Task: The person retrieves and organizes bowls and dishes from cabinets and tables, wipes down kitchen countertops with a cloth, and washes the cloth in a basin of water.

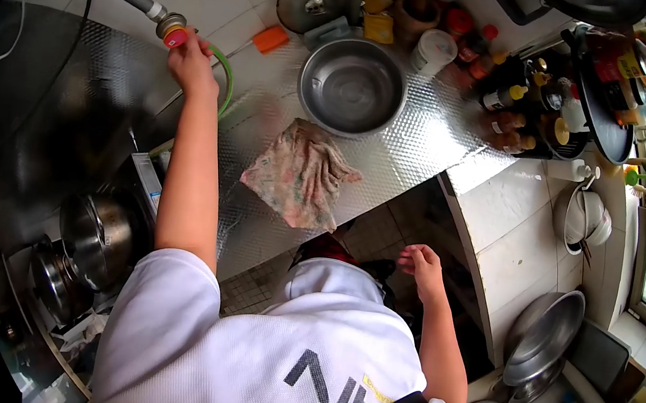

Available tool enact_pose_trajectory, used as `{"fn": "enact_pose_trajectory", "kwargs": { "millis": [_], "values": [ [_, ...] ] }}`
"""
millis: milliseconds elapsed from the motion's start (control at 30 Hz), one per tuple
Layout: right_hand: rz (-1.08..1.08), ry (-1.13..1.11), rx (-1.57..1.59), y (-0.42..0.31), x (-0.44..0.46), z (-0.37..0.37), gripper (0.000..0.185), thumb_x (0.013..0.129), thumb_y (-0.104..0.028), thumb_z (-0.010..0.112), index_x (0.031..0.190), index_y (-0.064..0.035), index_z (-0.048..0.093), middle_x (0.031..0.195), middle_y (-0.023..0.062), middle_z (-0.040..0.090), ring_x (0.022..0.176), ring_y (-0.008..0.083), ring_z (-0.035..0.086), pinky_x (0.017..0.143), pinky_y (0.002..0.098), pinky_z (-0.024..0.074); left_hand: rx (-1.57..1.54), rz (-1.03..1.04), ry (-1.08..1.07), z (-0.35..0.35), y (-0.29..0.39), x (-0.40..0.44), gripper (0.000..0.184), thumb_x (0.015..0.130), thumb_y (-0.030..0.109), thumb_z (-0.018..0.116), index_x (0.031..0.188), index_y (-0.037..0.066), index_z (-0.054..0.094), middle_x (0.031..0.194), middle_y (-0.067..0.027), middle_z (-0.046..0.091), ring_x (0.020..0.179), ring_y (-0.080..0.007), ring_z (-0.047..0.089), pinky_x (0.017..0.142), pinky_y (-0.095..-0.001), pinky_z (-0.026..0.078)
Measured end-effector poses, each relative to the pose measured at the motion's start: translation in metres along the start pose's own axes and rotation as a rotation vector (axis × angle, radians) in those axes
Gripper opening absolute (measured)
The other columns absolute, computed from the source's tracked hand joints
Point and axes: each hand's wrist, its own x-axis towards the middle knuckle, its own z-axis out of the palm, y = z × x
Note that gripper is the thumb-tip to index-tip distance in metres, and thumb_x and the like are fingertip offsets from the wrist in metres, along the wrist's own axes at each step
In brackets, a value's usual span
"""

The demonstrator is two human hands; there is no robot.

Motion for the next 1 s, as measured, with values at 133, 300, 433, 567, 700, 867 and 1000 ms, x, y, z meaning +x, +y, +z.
{"fn": "enact_pose_trajectory", "kwargs": {
  "millis": [133,300,433,567,700,867,1000],
  "values": [
    [0.005,0.037,-0.018,0.003,-0.006,-0.006,0.019,0.1,-0.022,0.053,0.103,-0.0062,0.062,0.096,0.0036,0.067,0.084,0.0128,0.066,0.072,0.0275,0.0495,0.071,0.114,0.114,0.007,-0.006,0.003,0.021,0.096,0.022,0.066,0.086,0.004,0.06,0.072,0.0002,0.057,0.06,-0.008,0.048,0.054,-0.0237,0.037],
    [-0.021,0.082,0.009,0.017,-0.008,-0.014,0.022,0.098,-0.023,0.054,0.103,-0.0028,0.062,0.094,0.0048,0.067,0.082,0.013,0.065,0.07,0.0275,0.0497,0.473,0.112,-0.165,-0.022,-0.05,-0.06,0.026,0.095,0.026,0.065,0.089,0.001,0.061,0.071,-0.0047,0.058,0.062,-0.0146,0.052,0.063,-0.0334,0.046],
    [-0.03,0.107,0.049,0.019,-0.014,-0.016,0.023,0.098,-0.023,0.054,0.103,-0.0023,0.062,0.095,0.0059,0.067,0.083,0.0134,0.065,0.071,0.0279,0.05,1.112,0.683,-1.006,-0.06,-0.077,-0.235,0.05,0.089,0.036,0.063,0.122,0.0,0.055,0.134,-0.0228,0.049,0.127,-0.0378,0.046,0.103,-0.0522,0.036],
    [-0.028,0.143,0.107,0.031,-0.021,-0.023,0.024,0.098,-0.024,0.054,0.103,-0.002,0.062,0.096,0.0072,0.068,0.084,0.0146,0.066,0.071,0.0285,0.0502,1.408,0.636,-1.199,-0.049,-0.1,-0.286,0.089,0.083,0.055,0.06,0.15,0.002,0.035,0.162,-0.023,0.01,0.151,-0.0392,0.007,0.118,-0.0583,0.005],
    [0.036,0.16,0.198,0.044,-0.019,-0.032,0.023,0.099,-0.024,0.054,0.104,-0.0027,0.062,0.099,0.0076,0.068,0.088,0.0157,0.066,0.073,0.0283,0.0499,1.191,0.784,-1.558,0.022,-0.094,-0.302,0.088,0.083,0.057,0.061,0.15,0.006,0.036,0.161,-0.0212,0.016,0.15,-0.0366,0.012,0.119,-0.0572,0.006],
    [0.035,0.189,0.337,0.052,-0.02,-0.032,0.025,0.096,-0.028,0.058,0.102,-0.0039,0.063,0.098,0.007,0.068,0.087,0.0159,0.067,0.072,0.0291,0.0506,1.07,0.98,-1.603,0.129,-0.13,-0.353,0.072,0.092,0.05,0.053,0.152,0.012,0.036,0.162,-0.0157,0.018,0.151,-0.0317,0.013,0.12,-0.0557,0.007],
    [-0.006,0.218,0.402,0.033,-0.024,-0.036,0.023,0.096,-0.026,0.059,0.102,-0.0044,0.063,0.097,0.0068,0.068,0.084,0.0155,0.067,0.071,0.0278,0.0508,0.983,0.971,-1.594,0.204,-0.155,-0.409,0.065,0.099,0.048,0.043,0.154,0.015,0.032,0.164,-0.0131,0.015,0.151,-0.0299,0.012,0.12,-0.0548,0.006]
  ]
}}
